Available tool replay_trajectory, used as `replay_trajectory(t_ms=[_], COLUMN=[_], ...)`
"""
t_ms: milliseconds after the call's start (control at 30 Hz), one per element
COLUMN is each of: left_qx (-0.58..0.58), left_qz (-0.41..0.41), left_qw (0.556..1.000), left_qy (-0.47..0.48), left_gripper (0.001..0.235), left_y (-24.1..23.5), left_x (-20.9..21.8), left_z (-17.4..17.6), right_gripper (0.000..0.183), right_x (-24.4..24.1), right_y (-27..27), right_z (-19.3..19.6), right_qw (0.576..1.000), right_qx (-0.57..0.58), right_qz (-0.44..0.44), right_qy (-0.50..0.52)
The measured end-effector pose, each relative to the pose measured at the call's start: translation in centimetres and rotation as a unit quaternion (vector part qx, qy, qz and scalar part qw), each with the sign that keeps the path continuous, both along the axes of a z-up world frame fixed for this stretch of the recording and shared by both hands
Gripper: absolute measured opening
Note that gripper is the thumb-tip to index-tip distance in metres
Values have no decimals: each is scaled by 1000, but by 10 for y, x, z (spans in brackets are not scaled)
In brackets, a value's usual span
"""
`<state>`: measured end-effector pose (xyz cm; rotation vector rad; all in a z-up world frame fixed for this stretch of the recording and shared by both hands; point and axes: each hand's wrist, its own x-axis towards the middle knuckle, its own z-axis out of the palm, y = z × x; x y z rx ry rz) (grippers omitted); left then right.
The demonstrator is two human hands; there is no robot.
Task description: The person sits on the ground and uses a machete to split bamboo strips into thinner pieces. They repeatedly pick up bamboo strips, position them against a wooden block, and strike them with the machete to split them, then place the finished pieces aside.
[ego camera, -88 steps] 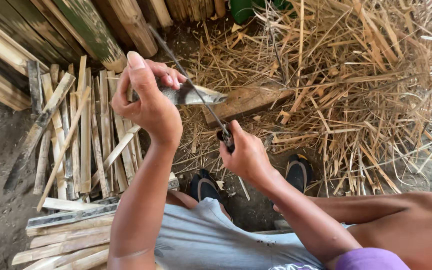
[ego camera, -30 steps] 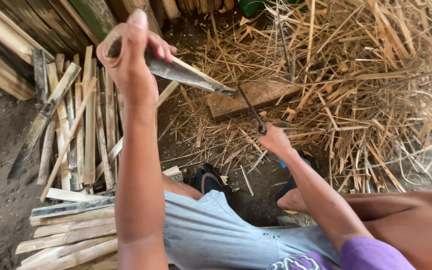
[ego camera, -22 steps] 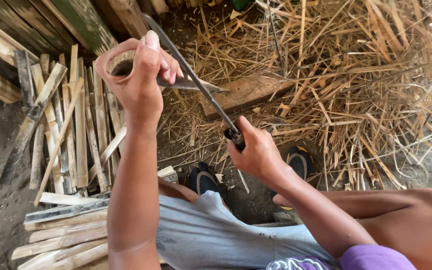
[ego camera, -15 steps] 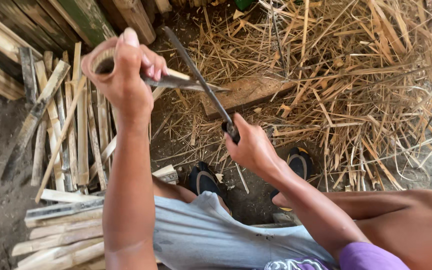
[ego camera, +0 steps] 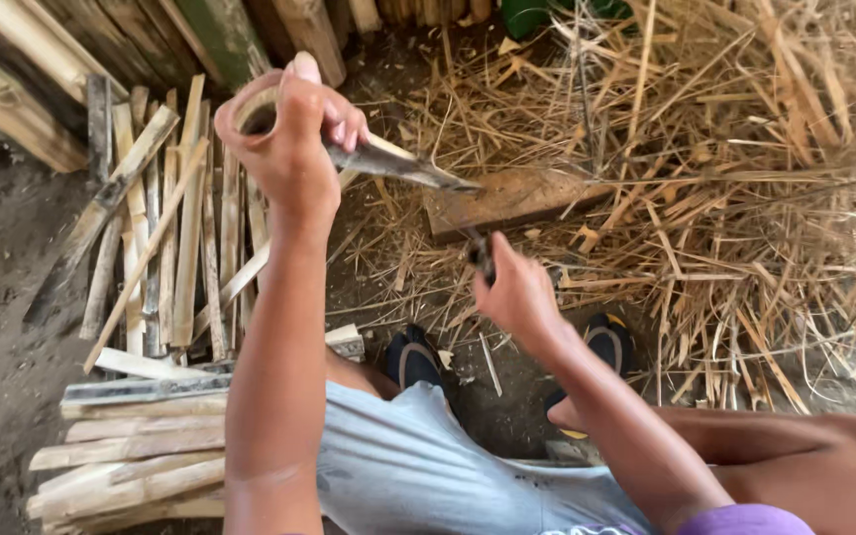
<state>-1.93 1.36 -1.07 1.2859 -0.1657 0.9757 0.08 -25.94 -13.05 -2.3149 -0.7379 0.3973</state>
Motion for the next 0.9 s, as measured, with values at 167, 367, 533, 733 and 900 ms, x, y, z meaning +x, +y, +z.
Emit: replay_trajectory(t_ms=[167, 367, 533, 733, 900], left_qx=[-36, -65, -76, -70, -121], left_qz=[0, -13, 31, 38, 86], left_qw=[999, 998, 997, 997, 989], left_qy=[-5, -7, 6, -1, 24], left_gripper=[19, 31, 30, 31, 31], left_y=[-9, -9, 7, 21, 35], left_x=[8, 10, 13, 16, 18], left_z=[4, 2, 8, 7, 2], right_gripper=[52, 30, 29, 62, 44], right_x=[12, -3, 13, 25, 57], right_y=[-10, -5, -1, -5, -22], right_z=[-18, -18, -31, -97, -165], right_qw=[981, 999, 986, 996, 974], right_qx=[-163, 37, -124, -37, -171], right_qz=[-46, -23, -55, -43, -62], right_qy=[98, -22, 94, 68, 137])
